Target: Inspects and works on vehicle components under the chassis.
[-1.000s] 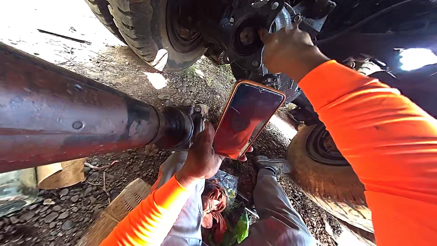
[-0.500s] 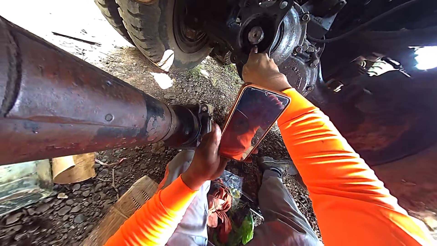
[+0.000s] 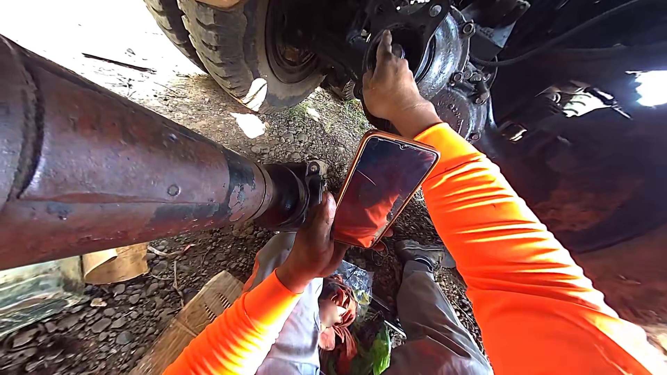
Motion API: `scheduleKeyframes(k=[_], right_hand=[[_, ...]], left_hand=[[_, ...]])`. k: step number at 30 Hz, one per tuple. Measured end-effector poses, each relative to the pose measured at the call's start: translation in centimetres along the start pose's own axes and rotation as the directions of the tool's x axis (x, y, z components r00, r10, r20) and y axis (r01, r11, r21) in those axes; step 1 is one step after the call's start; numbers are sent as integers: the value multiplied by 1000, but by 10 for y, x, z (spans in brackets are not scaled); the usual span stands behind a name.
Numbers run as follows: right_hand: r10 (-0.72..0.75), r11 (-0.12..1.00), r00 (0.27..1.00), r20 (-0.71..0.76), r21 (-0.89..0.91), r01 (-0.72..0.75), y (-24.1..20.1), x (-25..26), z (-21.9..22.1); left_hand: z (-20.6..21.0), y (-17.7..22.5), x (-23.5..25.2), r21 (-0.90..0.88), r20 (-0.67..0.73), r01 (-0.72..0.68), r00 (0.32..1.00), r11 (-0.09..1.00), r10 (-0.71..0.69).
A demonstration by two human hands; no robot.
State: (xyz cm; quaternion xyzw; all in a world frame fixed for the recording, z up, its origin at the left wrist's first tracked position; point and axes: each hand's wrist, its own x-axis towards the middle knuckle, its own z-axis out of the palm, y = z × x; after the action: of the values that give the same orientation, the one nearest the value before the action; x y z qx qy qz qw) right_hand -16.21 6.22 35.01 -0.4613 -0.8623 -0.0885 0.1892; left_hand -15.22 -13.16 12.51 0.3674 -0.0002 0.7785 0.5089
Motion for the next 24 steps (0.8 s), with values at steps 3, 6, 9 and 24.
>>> scheduleKeyframes(k=[3,6,9,24], right_hand=[[118,964,993,8,239,-116,-12,9,-8],[226,909,973,38,352,-225,-20,24,-7],[229,873,970,75,425,-239,-26,42,-2],[98,910,987,129,-413,-36,-14,2,14]], left_hand=[[2,3,-1,-22,-16,1,1000,1000,-1],[4,5,-2,-64,-17,-9,1000,998,8],[4,8,-3,-67,-13,-1,1000,998,0],[8,4,-6,-91,-57,37,997,995,-42]])
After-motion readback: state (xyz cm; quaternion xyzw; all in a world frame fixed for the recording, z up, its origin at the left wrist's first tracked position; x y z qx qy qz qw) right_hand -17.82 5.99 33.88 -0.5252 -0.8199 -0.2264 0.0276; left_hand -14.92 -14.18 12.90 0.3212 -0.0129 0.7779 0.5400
